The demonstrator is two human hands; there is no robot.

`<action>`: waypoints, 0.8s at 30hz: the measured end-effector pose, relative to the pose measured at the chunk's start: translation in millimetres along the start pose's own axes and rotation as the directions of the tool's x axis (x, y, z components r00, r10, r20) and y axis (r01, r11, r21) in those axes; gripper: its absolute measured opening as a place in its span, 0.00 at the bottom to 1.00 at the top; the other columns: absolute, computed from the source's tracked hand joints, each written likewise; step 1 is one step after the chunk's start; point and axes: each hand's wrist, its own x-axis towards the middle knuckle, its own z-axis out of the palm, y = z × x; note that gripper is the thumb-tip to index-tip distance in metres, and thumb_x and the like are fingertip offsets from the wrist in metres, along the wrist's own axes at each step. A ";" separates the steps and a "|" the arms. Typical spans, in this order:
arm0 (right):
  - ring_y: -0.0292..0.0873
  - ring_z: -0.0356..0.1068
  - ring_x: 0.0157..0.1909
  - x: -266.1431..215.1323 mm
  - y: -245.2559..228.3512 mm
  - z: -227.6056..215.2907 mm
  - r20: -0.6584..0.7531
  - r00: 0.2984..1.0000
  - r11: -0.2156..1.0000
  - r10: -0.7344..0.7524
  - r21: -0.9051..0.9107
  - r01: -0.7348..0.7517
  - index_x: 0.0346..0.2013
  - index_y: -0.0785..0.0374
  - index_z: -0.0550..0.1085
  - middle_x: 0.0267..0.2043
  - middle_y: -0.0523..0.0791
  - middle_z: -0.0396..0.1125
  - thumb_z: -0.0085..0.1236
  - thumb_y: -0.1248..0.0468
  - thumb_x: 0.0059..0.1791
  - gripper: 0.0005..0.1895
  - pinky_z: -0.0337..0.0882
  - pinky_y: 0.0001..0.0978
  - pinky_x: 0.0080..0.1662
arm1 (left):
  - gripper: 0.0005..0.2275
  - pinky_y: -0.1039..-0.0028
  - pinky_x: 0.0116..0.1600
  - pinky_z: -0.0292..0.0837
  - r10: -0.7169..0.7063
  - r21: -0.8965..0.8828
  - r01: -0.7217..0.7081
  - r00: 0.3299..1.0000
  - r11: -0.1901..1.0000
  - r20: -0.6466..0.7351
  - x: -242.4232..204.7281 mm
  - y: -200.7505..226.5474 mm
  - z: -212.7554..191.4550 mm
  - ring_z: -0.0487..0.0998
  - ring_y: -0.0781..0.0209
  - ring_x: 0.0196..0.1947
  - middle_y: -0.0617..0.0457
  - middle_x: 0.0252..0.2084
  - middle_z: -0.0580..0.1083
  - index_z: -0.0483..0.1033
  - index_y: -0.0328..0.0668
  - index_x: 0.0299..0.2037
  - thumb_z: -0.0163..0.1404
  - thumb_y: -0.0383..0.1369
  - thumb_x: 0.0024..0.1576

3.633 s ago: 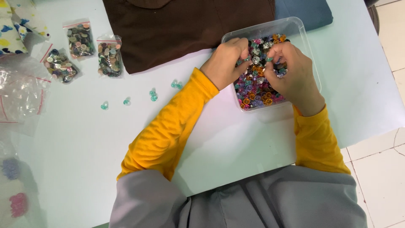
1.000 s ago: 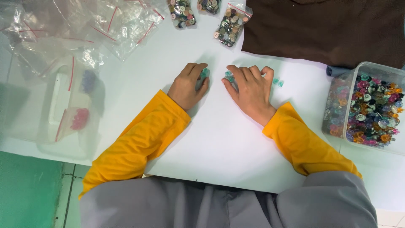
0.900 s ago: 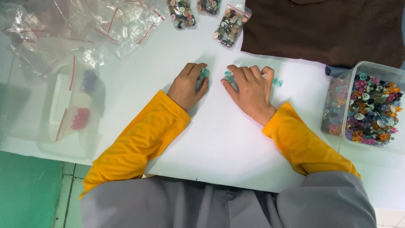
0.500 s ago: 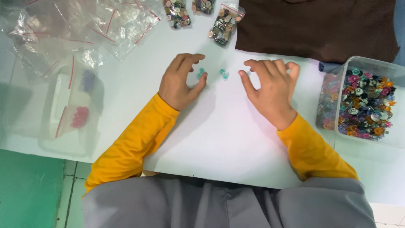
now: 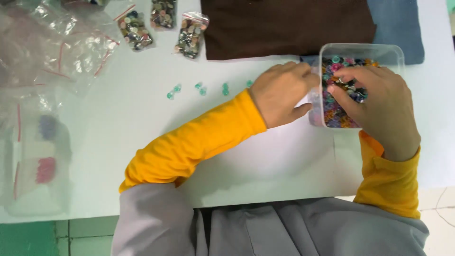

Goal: Sorting colorful buttons from a container and placing them into small plastic bags

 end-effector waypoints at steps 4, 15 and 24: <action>0.59 0.68 0.58 -7.2 46.5 10.0 0.277 0.952 0.987 0.132 0.057 -0.154 0.61 0.65 0.74 0.57 0.53 0.72 0.61 0.55 0.52 0.25 0.67 0.52 0.55 | 0.11 0.56 0.45 0.75 0.031 0.033 -0.033 0.997 0.999 0.070 58.7 11.2 110.0 0.77 0.43 0.40 0.44 0.41 0.74 0.76 0.40 0.43 0.56 0.31 0.51; 0.67 0.64 0.57 -18.5 103.4 70.1 0.241 0.955 0.972 0.172 0.117 -0.204 0.71 0.62 0.64 0.63 0.58 0.61 0.75 0.55 0.33 0.54 0.62 0.58 0.58 | 0.50 0.61 0.53 0.73 -0.427 0.447 0.237 0.815 0.863 0.391 117.4 9.4 189.4 0.71 0.44 0.55 0.39 0.60 0.66 0.64 0.52 0.60 0.74 0.52 0.23; 0.57 0.64 0.56 -20.5 99.0 68.4 0.313 0.914 0.918 0.256 0.218 -0.332 0.61 0.63 0.65 0.58 0.53 0.63 0.67 0.65 0.46 0.30 0.66 0.54 0.51 | 0.39 0.59 0.39 0.76 -0.314 0.405 0.219 0.931 0.888 0.185 118.7 -16.6 203.4 0.78 0.53 0.43 0.53 0.46 0.74 0.67 0.58 0.57 0.70 0.55 0.36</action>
